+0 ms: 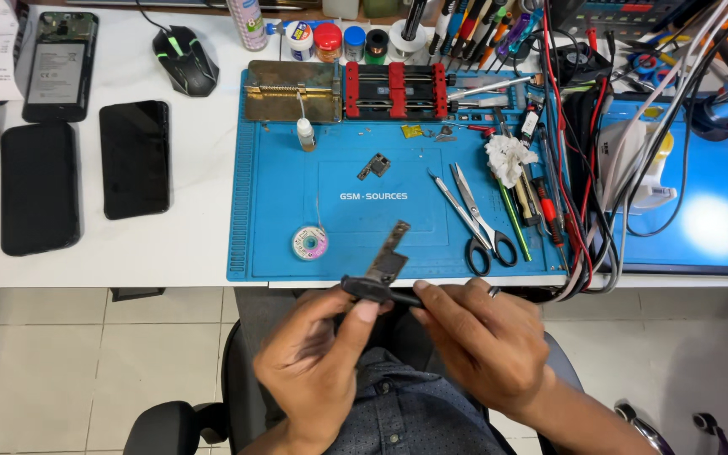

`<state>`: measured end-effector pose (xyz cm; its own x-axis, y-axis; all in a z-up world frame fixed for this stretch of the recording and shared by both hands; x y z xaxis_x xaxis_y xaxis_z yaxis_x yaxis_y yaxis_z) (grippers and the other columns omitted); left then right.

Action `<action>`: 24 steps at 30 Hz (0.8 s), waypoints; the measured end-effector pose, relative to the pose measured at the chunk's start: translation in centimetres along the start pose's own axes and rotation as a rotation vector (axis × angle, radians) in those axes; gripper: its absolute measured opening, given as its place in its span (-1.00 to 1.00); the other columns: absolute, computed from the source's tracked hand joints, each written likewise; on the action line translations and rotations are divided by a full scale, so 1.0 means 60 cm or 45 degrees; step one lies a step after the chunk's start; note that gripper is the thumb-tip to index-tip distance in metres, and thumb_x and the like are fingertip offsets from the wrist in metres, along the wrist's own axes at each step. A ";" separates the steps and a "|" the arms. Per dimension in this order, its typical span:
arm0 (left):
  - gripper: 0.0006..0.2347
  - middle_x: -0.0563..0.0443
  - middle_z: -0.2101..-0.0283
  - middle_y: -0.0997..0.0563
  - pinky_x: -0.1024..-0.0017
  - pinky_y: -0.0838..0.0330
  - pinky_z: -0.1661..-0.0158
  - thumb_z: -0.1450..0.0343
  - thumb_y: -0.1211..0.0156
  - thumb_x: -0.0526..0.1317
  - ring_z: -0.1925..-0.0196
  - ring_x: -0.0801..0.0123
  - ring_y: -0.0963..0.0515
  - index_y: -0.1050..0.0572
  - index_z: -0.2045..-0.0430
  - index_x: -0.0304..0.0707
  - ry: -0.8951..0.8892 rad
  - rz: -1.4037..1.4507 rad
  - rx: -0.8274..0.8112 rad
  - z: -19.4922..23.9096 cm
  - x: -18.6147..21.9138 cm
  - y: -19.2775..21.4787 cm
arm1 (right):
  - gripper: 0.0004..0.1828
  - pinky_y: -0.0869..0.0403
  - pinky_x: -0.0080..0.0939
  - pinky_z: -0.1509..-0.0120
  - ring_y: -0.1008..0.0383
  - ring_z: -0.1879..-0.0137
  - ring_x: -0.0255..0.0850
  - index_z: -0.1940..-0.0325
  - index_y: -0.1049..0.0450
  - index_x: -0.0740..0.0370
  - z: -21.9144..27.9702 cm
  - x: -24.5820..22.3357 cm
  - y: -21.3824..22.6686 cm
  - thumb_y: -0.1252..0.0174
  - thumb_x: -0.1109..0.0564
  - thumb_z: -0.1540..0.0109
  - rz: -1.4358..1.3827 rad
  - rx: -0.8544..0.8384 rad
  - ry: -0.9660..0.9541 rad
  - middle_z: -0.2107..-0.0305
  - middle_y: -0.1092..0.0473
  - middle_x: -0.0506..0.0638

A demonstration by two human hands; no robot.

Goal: The person cleans a small circuit board with a brush, then places it on a workbench. They pick up a disassembled smartphone, remove a ribbon cable, and set it aside. Finally, they use multimeter probes to test points on the phone's internal components.

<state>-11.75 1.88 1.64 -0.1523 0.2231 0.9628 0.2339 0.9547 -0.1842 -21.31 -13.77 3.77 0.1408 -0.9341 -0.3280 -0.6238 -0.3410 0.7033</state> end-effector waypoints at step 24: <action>-0.81 -0.37 0.31 -0.81 0.27 -0.86 0.30 -0.36 -0.46 -0.45 0.41 0.01 -0.87 -0.68 0.17 -0.53 0.081 0.222 0.304 0.018 -0.003 0.051 | -0.75 -0.38 -0.11 0.38 -0.42 0.49 -0.16 -0.06 -0.64 0.35 0.020 0.007 -0.018 -0.29 0.14 -0.37 -0.078 0.020 0.022 0.41 -0.57 0.12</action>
<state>-12.07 4.96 0.71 -0.0673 0.3824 0.9215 0.0178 0.9239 -0.3821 -21.52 -13.69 2.12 0.1920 -0.9132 -0.3593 -0.6254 -0.3960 0.6723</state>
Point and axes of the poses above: each hand's wrist, its own z-axis away from the middle knuckle, its own y-axis out of the back of the hand, x = y × z, the point moved 1 cm from there along -z, towards the middle knuckle
